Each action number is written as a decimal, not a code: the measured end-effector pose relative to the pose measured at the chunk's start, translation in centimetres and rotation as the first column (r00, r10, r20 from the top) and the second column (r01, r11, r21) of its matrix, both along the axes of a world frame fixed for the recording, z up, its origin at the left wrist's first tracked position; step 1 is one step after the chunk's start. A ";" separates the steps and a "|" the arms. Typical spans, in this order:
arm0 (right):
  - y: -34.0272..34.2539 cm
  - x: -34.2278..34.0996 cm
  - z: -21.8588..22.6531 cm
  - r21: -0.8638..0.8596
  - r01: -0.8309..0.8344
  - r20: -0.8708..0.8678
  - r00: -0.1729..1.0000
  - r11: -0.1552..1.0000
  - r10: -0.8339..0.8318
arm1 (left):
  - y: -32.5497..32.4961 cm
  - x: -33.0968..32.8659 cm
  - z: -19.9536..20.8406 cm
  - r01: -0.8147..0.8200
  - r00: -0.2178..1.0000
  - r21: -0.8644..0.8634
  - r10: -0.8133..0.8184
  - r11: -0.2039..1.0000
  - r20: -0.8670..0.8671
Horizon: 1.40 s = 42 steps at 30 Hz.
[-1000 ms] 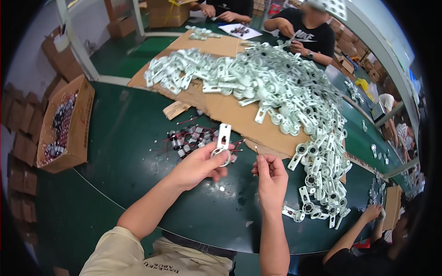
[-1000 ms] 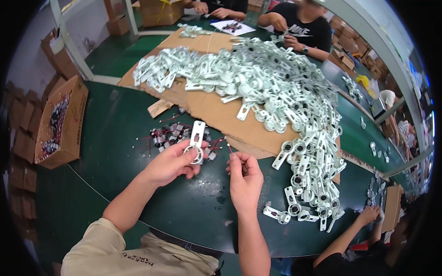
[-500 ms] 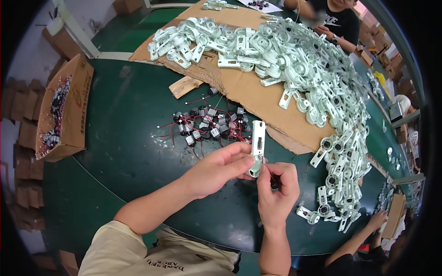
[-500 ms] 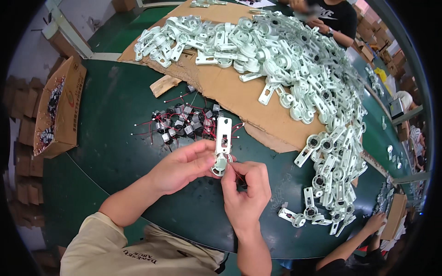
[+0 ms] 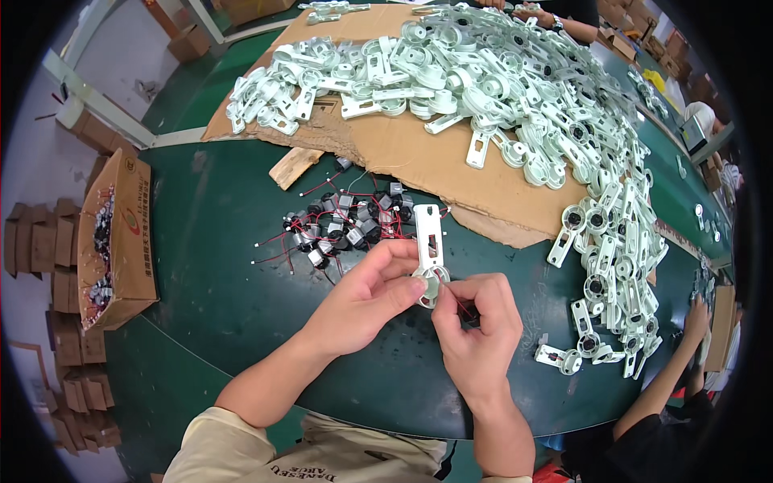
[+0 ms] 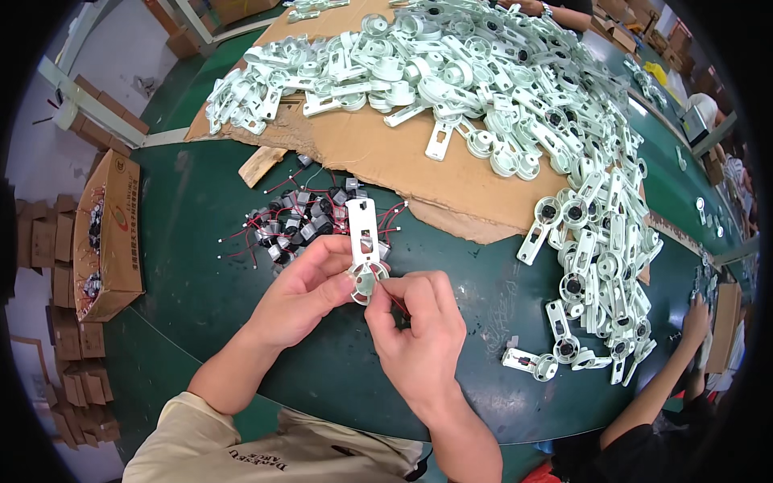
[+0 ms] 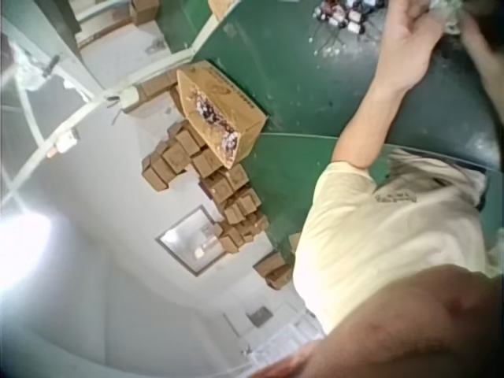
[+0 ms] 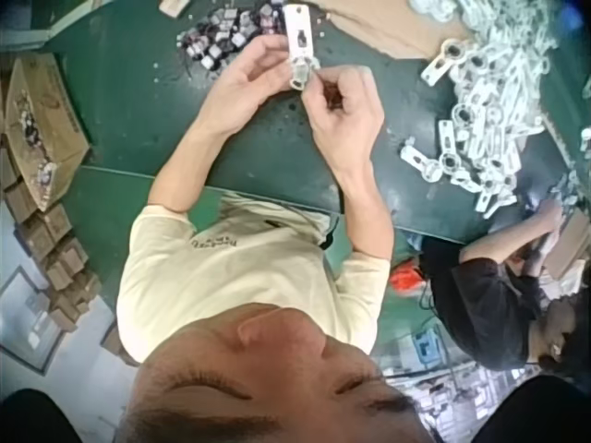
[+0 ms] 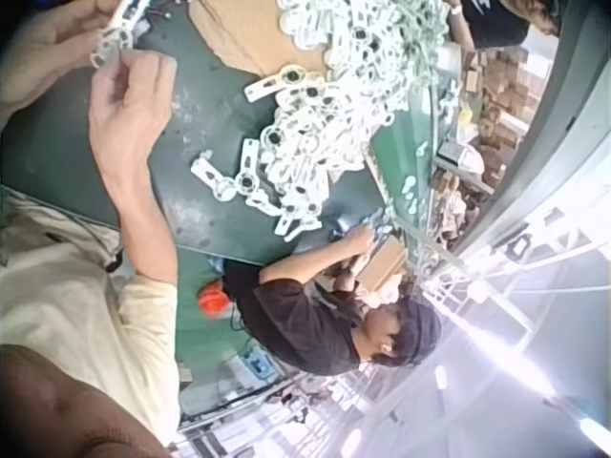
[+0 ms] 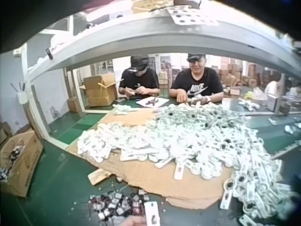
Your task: Assembling electronic modules by inserting wired components into white plastic housings on a production line.
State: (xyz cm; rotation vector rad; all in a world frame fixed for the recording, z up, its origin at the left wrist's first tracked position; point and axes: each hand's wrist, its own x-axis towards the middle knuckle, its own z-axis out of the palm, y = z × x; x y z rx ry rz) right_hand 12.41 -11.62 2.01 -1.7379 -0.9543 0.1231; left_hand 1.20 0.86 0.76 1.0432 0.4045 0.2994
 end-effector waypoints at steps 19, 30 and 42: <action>-0.1 0.7 -0.7 0.025 -0.006 0.010 1.000 1.000 0.005 | -0.7 0.3 -0.5 -0.044 0.999 0.122 0.046 0.992 -0.007; -0.5 0.7 -0.5 0.047 -0.049 -0.101 0.993 0.998 0.053 | -1.3 0.2 0.2 -0.035 0.999 0.104 0.037 0.994 -0.015; -0.1 0.3 -0.3 0.065 -0.051 -0.074 0.996 0.997 0.055 | -0.4 0.1 -0.1 0.027 0.999 0.083 -0.029 0.996 0.021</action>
